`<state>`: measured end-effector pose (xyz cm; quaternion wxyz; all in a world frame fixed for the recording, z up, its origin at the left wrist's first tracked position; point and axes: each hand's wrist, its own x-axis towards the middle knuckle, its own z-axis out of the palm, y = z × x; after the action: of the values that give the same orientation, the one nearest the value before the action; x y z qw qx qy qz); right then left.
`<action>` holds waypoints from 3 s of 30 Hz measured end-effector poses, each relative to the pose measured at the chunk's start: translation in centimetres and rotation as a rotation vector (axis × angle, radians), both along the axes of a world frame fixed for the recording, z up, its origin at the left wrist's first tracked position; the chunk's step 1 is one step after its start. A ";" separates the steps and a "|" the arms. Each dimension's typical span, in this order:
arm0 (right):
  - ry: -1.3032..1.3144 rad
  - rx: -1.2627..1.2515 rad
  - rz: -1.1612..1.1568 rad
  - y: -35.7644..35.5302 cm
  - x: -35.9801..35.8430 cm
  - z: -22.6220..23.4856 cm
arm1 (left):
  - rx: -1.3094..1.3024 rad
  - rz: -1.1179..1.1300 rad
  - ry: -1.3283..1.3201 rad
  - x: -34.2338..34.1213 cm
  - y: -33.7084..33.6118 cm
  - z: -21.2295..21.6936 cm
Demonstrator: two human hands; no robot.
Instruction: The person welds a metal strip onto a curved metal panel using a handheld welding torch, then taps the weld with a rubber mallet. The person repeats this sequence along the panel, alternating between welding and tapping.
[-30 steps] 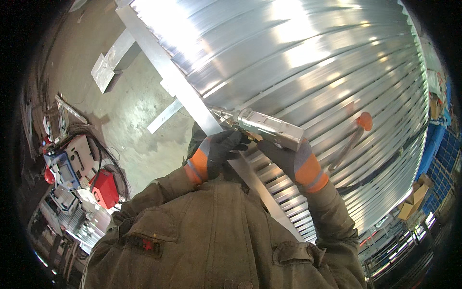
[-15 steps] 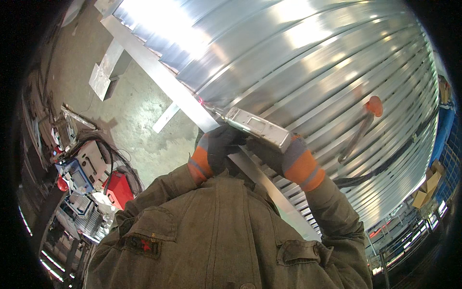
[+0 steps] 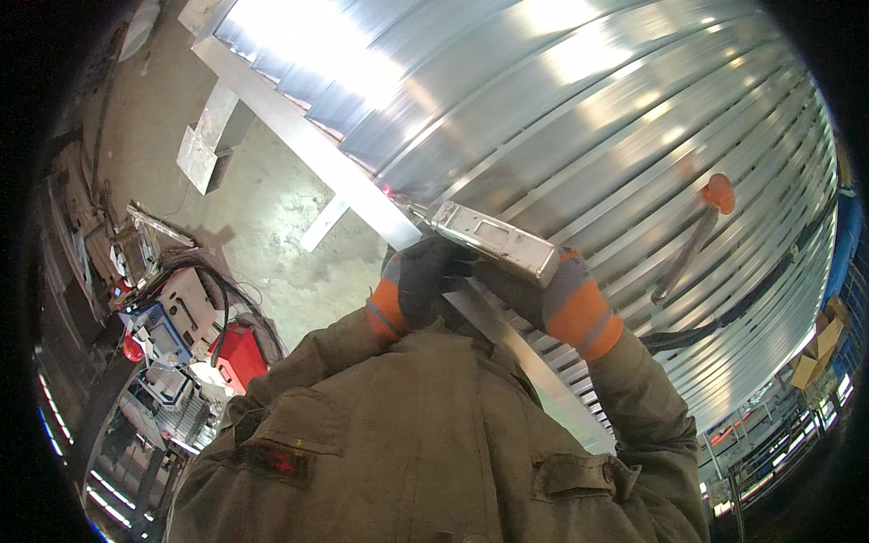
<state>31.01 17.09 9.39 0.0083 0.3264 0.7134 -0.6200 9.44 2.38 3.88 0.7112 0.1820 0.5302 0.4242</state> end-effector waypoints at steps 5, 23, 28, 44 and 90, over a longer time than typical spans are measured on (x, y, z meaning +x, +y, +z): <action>0.051 0.169 0.002 1.2 -0.8 2.0 | -0.101 0.093 -0.185 -0.2 0.1 0.3; 0.112 0.463 0.360 -3.6 -20.1 6.6 | 0.155 0.404 -1.072 -4.4 -7.2 -1.1; 0.019 0.211 0.101 -7.4 -32.4 5.8 | 0.297 0.453 -1.186 -7.1 -8.7 -2.0; -0.350 0.242 0.114 -9.3 -45.5 -8.9 | 0.507 1.068 -1.111 -10.7 -6.9 -12.2; -0.324 1.208 0.954 -6.7 -44.4 -10.5 | 0.305 0.979 -1.239 -12.2 -6.4 -12.3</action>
<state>-13.38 10.43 -1.09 0.1987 0.0189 0.9799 0.0008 -2.79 -4.02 -8.42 0.5767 -0.2444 -0.0050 0.7795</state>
